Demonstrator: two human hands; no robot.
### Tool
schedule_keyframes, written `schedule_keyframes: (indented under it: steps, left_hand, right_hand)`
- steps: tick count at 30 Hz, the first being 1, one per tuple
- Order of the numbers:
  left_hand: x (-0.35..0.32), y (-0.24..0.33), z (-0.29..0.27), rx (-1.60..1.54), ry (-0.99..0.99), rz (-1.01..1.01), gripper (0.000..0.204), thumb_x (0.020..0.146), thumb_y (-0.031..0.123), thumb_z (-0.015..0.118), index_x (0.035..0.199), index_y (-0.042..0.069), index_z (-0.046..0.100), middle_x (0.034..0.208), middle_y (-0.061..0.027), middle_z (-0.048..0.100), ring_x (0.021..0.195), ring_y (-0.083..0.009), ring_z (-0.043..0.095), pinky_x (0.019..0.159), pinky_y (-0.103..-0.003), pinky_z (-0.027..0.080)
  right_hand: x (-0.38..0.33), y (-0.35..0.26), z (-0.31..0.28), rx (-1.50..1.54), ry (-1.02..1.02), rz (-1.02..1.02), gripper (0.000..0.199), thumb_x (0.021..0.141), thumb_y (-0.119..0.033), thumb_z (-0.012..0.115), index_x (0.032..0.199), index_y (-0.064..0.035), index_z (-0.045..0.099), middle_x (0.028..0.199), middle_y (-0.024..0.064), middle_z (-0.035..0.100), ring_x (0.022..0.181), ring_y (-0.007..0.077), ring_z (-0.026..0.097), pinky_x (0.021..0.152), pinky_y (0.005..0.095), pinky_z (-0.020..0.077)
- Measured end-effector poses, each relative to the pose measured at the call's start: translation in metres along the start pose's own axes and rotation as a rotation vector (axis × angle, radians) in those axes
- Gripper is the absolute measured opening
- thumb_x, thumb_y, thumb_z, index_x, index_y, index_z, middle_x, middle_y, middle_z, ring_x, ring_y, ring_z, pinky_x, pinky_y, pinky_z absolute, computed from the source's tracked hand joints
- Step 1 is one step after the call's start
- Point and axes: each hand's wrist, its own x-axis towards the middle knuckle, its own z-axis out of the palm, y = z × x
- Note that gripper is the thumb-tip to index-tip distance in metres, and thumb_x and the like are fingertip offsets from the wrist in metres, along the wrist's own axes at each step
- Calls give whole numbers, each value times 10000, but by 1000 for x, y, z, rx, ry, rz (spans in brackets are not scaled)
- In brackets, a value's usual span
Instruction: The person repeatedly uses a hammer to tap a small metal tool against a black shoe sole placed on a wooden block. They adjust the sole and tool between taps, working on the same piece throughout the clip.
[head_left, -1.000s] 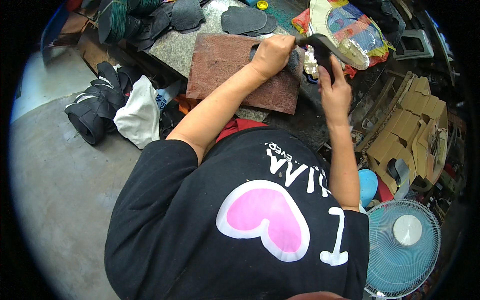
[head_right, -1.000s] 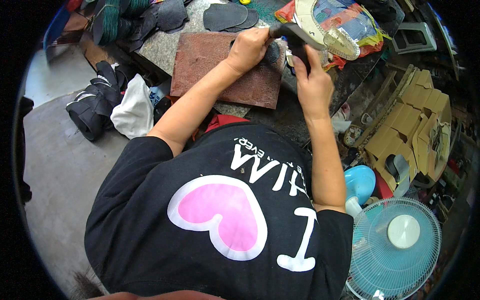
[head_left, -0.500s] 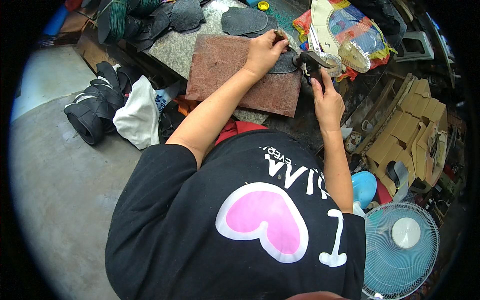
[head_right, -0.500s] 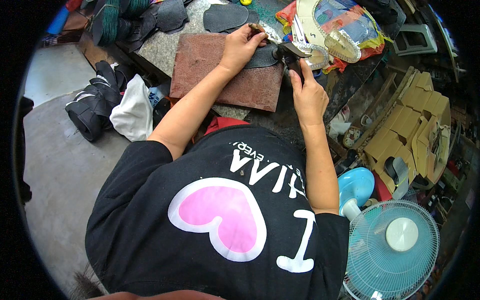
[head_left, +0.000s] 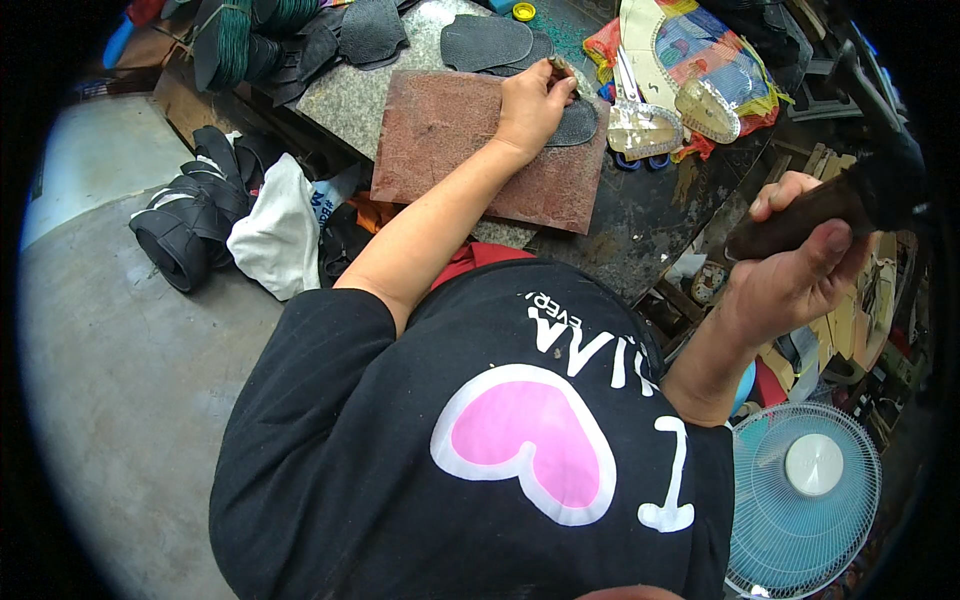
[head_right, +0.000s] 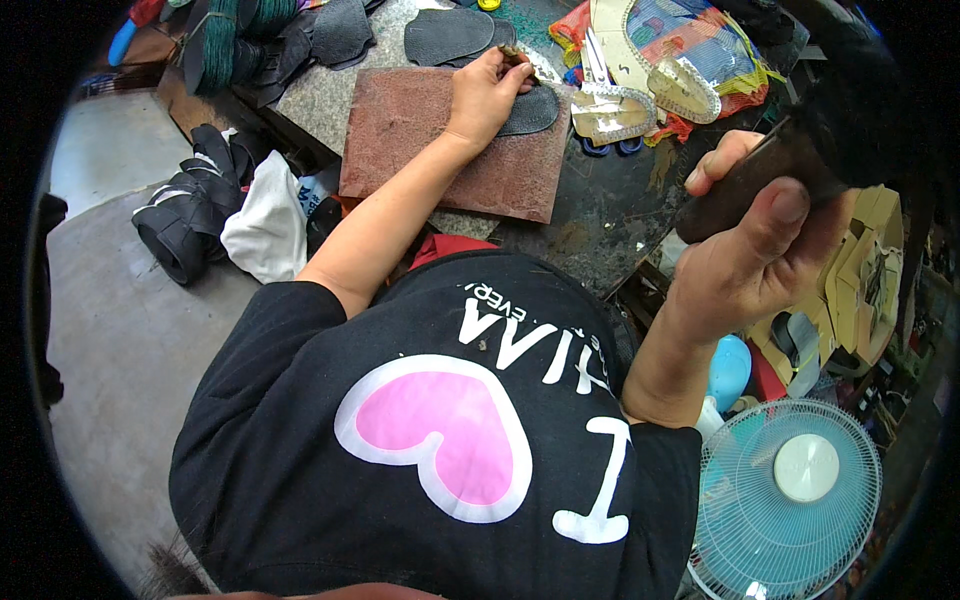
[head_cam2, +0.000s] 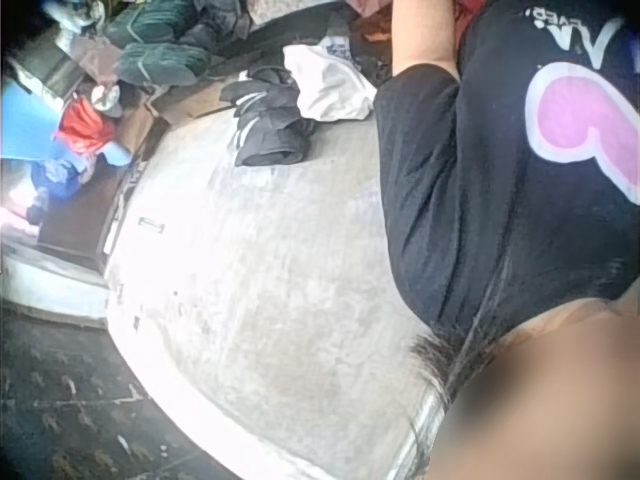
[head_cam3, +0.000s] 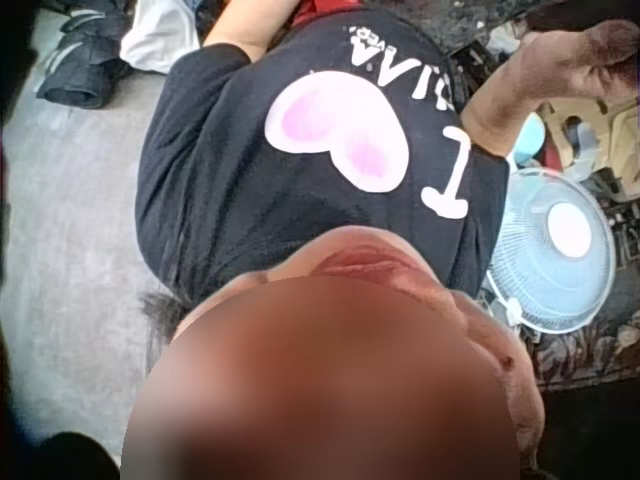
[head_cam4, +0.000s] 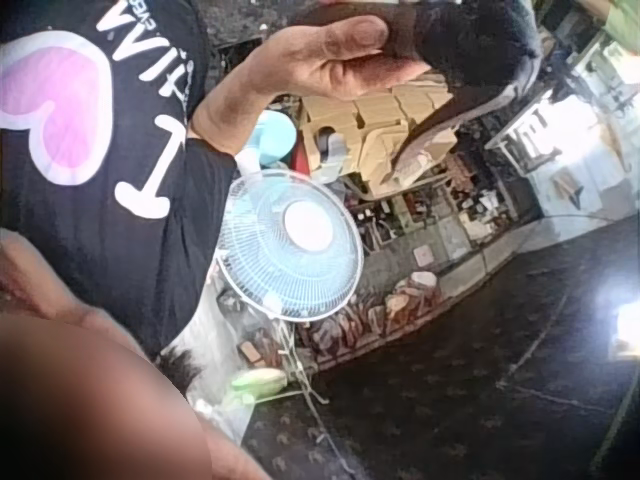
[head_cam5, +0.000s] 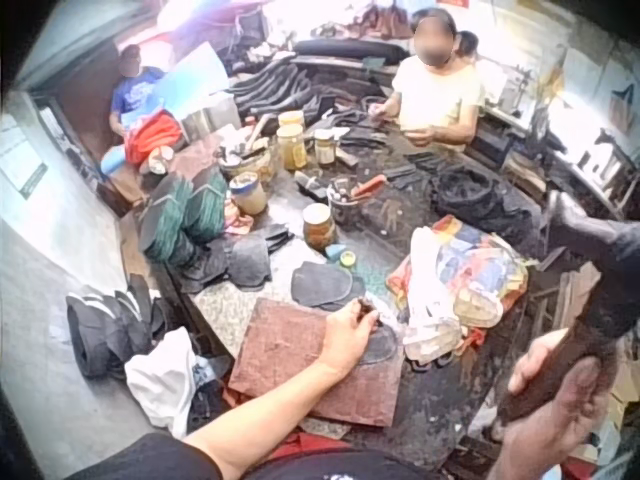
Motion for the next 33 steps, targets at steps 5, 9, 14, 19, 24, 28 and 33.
schedule_keyframes:
  steps: [5,9,14,19,24,28,33]
  left_hand:
    - [0,0,0,-25,-1,-26,116,901,91,655,941,-18,650,823,-94,719,732,-125,704,655,-256,553]
    - [0,3,2,271,15,375,101,840,82,657,847,-3,604,756,-187,647,717,-379,643,656,-412,520]
    - [-1,8,8,456,-70,586,146,829,69,658,935,9,578,811,-180,640,793,-350,641,712,-424,503]
    - [-2,7,3,393,-35,536,91,844,63,628,896,6,579,791,-176,639,763,-351,643,695,-420,513]
    - [-1,8,3,414,-71,641,83,839,51,620,890,6,571,769,-172,629,753,-353,639,696,-419,517]
    - [0,8,3,462,-107,647,112,826,47,632,903,8,560,767,-176,625,756,-356,641,685,-424,513]
    - [1,-2,2,355,-34,506,118,832,75,649,878,5,566,775,-196,629,744,-384,639,660,-432,511]
  right_hand:
    - [-15,12,10,-10,7,89,357,1001,-293,548,1195,5,525,763,127,595,619,150,537,553,258,447]
    - [-25,30,2,-6,4,135,392,1006,-216,543,1324,1,470,820,96,618,667,112,551,584,236,467]
    - [-55,74,6,-810,-287,97,325,907,-262,665,1153,-52,641,923,182,704,816,323,697,698,364,528]
    - [-71,79,-4,-866,-389,419,327,927,-352,631,1175,-140,652,958,181,693,856,344,679,726,374,516]
    - [-51,49,3,-142,-36,173,344,997,-182,570,1298,-16,565,817,28,606,660,75,503,594,219,439]
    - [-51,68,19,-765,-287,35,360,956,-255,627,1277,-94,598,868,128,681,708,153,639,662,293,501]
    - [-82,105,1,-940,-408,405,393,942,-401,595,1270,-185,607,907,178,699,850,376,681,690,424,521]
